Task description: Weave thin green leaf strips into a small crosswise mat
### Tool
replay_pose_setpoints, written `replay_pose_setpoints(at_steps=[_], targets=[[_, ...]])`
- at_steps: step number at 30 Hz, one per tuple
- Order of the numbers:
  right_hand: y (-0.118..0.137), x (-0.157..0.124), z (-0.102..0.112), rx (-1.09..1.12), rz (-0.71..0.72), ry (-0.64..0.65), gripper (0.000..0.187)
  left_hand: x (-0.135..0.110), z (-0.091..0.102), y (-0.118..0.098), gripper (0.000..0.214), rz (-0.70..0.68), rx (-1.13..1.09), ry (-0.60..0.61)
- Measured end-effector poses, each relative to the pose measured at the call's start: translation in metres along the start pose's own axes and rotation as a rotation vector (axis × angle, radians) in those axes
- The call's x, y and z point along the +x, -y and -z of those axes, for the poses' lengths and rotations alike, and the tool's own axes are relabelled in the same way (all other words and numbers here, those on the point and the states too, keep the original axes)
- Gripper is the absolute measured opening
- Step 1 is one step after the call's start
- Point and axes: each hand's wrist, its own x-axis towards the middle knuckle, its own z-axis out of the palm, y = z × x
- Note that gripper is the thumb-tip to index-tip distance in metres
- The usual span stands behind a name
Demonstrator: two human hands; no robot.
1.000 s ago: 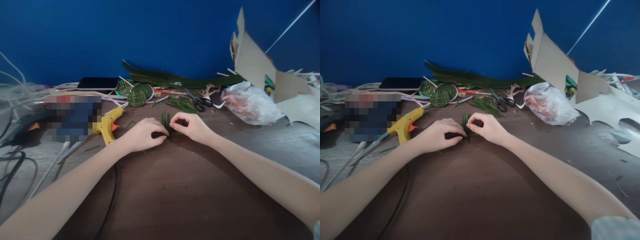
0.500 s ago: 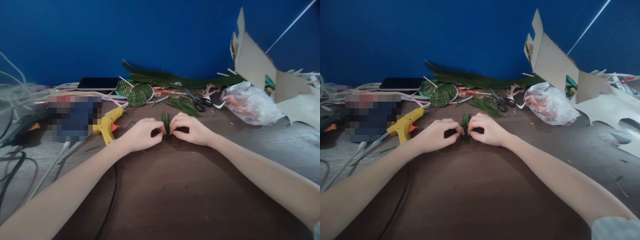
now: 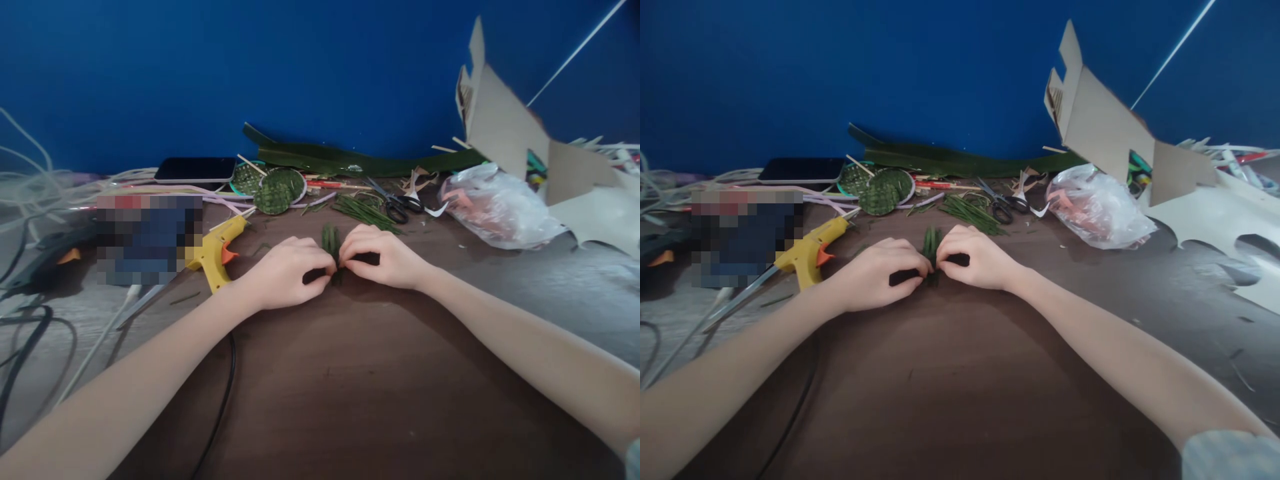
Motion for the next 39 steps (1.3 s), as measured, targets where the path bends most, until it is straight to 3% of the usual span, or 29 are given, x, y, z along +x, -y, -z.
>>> replay_pose_setpoints(at_steps=[4, 9, 19, 26, 33, 39], targets=[[-0.001, -0.001, 0.006, -0.024, -0.019, -0.03, 0.009, -0.001, -0.001, 0.0, 0.016, -0.064, 0.096, -0.009], [-0.005, -0.002, 0.011, -0.08, -0.096, 0.104, 0.01, -0.001, -0.005, 0.002, 0.018, -0.148, 0.181, -0.018], [-0.006, -0.001, 0.01, -0.131, -0.054, 0.088, 0.01, 0.0, -0.003, 0.002, 0.023, -0.097, 0.117, -0.009], [-0.004, 0.002, 0.011, -0.05, -0.062, 0.041, 0.012, 0.0, -0.004, 0.003, 0.024, -0.085, 0.102, -0.011], [0.007, 0.004, 0.007, 0.142, -0.292, 0.006, 0.014, 0.0, -0.005, 0.002, 0.024, -0.095, 0.116, -0.008], [0.012, 0.004, 0.005, 0.301, -0.335, -0.017, 0.018, 0.0, -0.004, 0.0, 0.026, -0.112, 0.168, -0.009]])
